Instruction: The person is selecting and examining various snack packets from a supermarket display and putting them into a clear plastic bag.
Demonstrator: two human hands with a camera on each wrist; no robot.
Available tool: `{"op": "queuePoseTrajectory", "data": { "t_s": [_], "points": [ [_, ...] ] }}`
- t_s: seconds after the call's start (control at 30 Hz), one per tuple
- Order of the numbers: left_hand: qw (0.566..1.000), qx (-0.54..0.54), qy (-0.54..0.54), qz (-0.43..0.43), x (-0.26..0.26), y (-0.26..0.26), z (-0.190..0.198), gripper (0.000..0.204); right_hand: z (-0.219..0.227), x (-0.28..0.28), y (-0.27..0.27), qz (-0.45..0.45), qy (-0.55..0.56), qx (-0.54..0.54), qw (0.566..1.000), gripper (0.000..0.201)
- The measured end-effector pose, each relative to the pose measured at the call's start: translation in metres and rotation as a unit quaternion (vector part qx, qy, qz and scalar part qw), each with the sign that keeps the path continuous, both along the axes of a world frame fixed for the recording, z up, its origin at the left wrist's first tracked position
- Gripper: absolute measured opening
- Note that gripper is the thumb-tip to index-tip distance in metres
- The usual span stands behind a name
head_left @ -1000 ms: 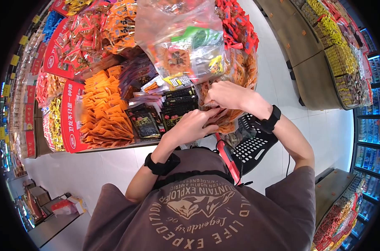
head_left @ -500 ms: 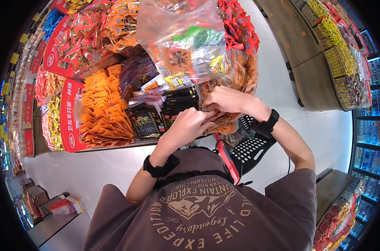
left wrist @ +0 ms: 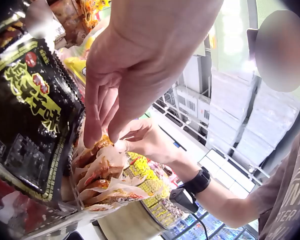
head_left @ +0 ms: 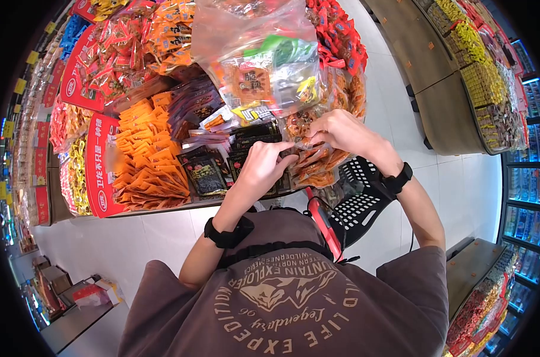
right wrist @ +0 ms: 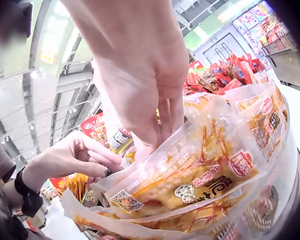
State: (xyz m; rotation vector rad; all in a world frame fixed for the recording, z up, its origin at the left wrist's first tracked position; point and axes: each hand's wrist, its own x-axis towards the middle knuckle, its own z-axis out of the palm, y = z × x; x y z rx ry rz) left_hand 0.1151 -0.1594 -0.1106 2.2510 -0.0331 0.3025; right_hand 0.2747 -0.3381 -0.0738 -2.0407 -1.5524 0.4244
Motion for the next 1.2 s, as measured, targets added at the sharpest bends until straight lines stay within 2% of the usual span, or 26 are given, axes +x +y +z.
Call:
{"op": "queuePoseTrajectory", "data": {
  "t_s": [0.07, 0.2, 0.3, 0.37, 0.5, 0.57, 0.67, 0.7, 0.73, 0.8, 1.0, 1.07, 1.13, 1.2],
  "points": [
    [0.996, 0.084, 0.001, -0.012, 0.002, -0.001, -0.004, 0.024, -0.009, 0.001, 0.001, 0.012, 0.0, 0.012, 1.0, 0.009],
    [0.994, 0.106, -0.009, -0.02, 0.008, -0.002, -0.01, 0.018, -0.011, 0.003, 0.01, 0.02, -0.014, -0.021, 0.999, 0.007],
    [0.991, 0.119, 0.024, -0.051, 0.01, 0.001, 0.004, 0.016, -0.008, 0.006, 0.014, 0.03, 0.002, -0.024, 0.999, 0.008],
    [0.996, 0.05, 0.03, -0.06, 0.007, -0.001, 0.015, 0.016, -0.011, 0.009, 0.012, 0.03, 0.029, -0.03, 0.999, 0.011],
    [0.998, 0.029, 0.014, -0.049, -0.003, 0.006, 0.021, 0.018, -0.004, 0.006, 0.005, 0.017, 0.023, -0.008, 1.0, 0.019],
    [0.999, -0.02, 0.01, -0.037, -0.008, 0.012, 0.02, 0.021, 0.011, -0.001, 0.0, -0.043, 0.006, 0.071, 0.997, 0.024],
    [0.999, -0.022, 0.018, -0.041, -0.015, 0.023, 0.026, 0.025, 0.035, -0.007, -0.009, -0.09, 0.014, 0.024, 0.996, 0.026],
    [0.999, -0.015, -0.014, -0.05, -0.017, 0.029, 0.018, 0.027, 0.035, -0.008, -0.011, -0.094, 0.003, 0.027, 0.995, 0.022],
    [0.998, -0.013, -0.031, -0.048, -0.02, 0.032, 0.009, 0.027, 0.032, -0.008, -0.013, -0.077, -0.039, 0.053, 0.995, 0.019],
    [0.998, -0.033, -0.022, -0.045, -0.023, 0.035, 0.018, 0.027, 0.03, -0.009, -0.014, -0.076, -0.071, 0.032, 0.994, 0.016],
    [0.999, -0.035, 0.01, -0.029, -0.03, 0.045, 0.035, 0.03, 0.085, -0.006, 0.017, -0.092, -0.13, 0.086, 0.983, 0.017],
    [0.996, -0.061, 0.059, -0.016, -0.035, 0.046, 0.044, 0.03, 0.107, 0.002, 0.035, -0.074, -0.164, 0.132, 0.975, 0.017],
    [0.998, -0.051, 0.04, -0.012, -0.039, 0.05, 0.043, 0.031, 0.137, 0.002, 0.057, -0.092, -0.181, 0.23, 0.952, 0.016],
    [0.999, -0.036, 0.02, -0.006, -0.045, 0.054, 0.046, 0.03, 0.148, 0.012, 0.081, -0.103, -0.188, 0.262, 0.941, 0.016]
  ]
}}
